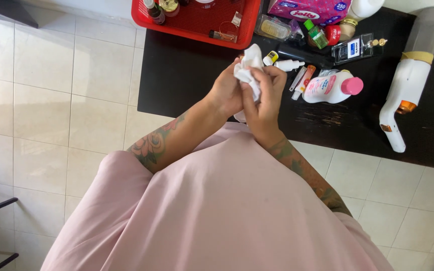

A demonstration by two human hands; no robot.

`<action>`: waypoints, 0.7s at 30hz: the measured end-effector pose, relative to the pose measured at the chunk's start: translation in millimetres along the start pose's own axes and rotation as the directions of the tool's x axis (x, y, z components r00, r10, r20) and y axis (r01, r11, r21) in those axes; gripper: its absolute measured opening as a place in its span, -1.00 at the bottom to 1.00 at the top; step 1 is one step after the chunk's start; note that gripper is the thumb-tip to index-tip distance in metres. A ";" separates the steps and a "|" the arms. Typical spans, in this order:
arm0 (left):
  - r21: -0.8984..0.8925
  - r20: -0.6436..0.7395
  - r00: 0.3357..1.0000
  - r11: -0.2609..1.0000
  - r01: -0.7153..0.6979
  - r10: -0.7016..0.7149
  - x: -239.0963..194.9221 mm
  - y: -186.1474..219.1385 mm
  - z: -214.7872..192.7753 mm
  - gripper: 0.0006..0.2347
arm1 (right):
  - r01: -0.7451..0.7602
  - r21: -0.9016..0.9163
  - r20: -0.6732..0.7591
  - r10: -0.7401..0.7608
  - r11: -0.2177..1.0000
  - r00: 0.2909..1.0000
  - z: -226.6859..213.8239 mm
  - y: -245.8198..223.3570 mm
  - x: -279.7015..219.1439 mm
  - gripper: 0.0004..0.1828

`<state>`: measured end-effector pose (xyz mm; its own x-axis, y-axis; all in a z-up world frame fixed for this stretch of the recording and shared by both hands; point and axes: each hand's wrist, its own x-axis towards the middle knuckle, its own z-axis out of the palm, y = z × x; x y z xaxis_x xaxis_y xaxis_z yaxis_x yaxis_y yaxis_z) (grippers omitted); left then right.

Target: Wiping down cosmetic and toiletry bottles and jars with a cloth and placing them into a plastic basket.

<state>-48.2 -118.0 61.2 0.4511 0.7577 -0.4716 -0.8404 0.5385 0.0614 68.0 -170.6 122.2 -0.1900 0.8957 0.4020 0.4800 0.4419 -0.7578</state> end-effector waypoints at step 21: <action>0.854 0.485 0.481 -0.514 -0.080 0.731 53.7 177.0 -69.5 -0.63 | -0.435 0.259 0.086 0.428 0.862 0.900 -26.5 55.9 -33.4 -0.74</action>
<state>-193.7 -7.6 -14.4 -0.2515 0.9365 0.2444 0.6522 -0.0226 0.7577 123.9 -177.1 80.1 -0.0392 0.9992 -0.0070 0.2748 0.0041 -0.9615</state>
